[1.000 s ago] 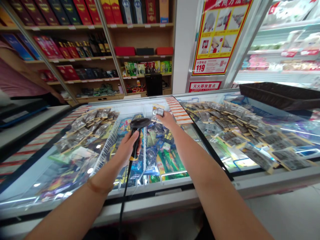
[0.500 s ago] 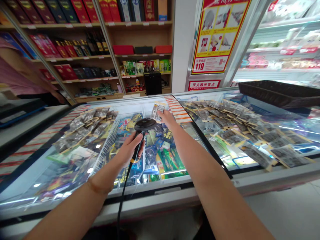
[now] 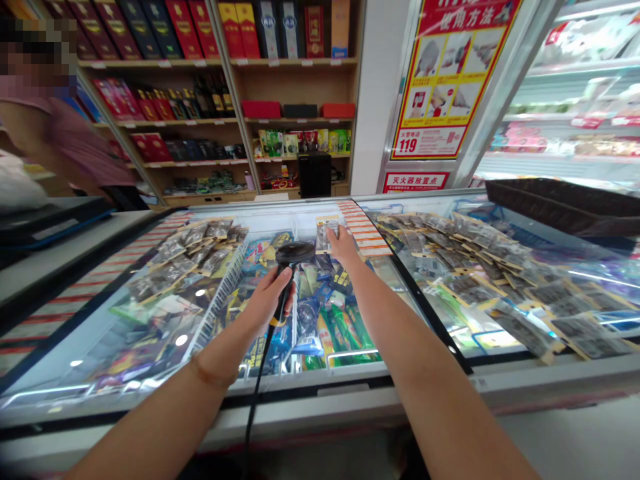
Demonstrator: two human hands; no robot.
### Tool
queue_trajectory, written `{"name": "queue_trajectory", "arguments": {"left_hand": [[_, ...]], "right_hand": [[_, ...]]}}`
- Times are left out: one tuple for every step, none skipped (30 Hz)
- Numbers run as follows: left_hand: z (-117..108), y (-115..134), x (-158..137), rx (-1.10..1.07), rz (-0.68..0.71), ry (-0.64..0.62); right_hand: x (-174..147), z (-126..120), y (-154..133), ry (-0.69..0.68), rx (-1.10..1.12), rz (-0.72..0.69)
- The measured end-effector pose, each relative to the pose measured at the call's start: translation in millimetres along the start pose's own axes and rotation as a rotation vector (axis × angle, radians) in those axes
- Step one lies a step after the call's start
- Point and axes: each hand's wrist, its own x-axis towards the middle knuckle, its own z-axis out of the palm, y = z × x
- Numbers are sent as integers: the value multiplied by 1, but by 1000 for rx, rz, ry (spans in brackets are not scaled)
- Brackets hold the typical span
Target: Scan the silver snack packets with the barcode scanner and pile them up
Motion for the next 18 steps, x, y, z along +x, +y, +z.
{"name": "queue_trajectory", "arguments": {"left_hand": [[-1,4,0,-26,-9,52],[-1,9,-1,-50,-23,102],[-3,15,-1,-70,-42,144],[-6,22,-2,-86,-61,177],[-9,30,-2,-98,-74,205],[-14,37,-3,-106,-75,232],[-20,45,-3,-112,-63,260],[-28,51,-4,-115,-39,293],[-37,57,-4,-116,-8,329],[-47,62,-5,-116,23,368],[-58,66,-7,-116,50,407],[-71,69,-9,-118,71,446],[-84,71,-12,-123,86,484],[-97,73,-15,-130,95,521],[-111,74,-19,-138,101,557],[-124,75,-23,-144,104,595],[-136,75,-27,-148,106,631],[-149,76,-30,-150,109,670]], "right_hand": [[-1,1,-2,2,8,29],[-1,3,-6,-13,44,68],[-1,5,-12,-36,77,102],[-1,8,-18,-75,111,121],[0,12,-27,-113,148,130],[2,18,-37,-149,186,130],[4,25,-49,-185,222,124],[6,35,-63,-220,252,116],[9,47,-77,-252,272,105],[11,61,-93,-282,285,98],[14,77,-109,-308,294,95],[16,95,-124,-322,306,95],[17,114,-139,-330,312,105],[19,133,-153,-341,320,112],[19,153,-166,-357,323,133],[20,171,-177,-369,333,157],[19,188,-186,-389,345,182],[19,204,-194,-411,358,202]]}}
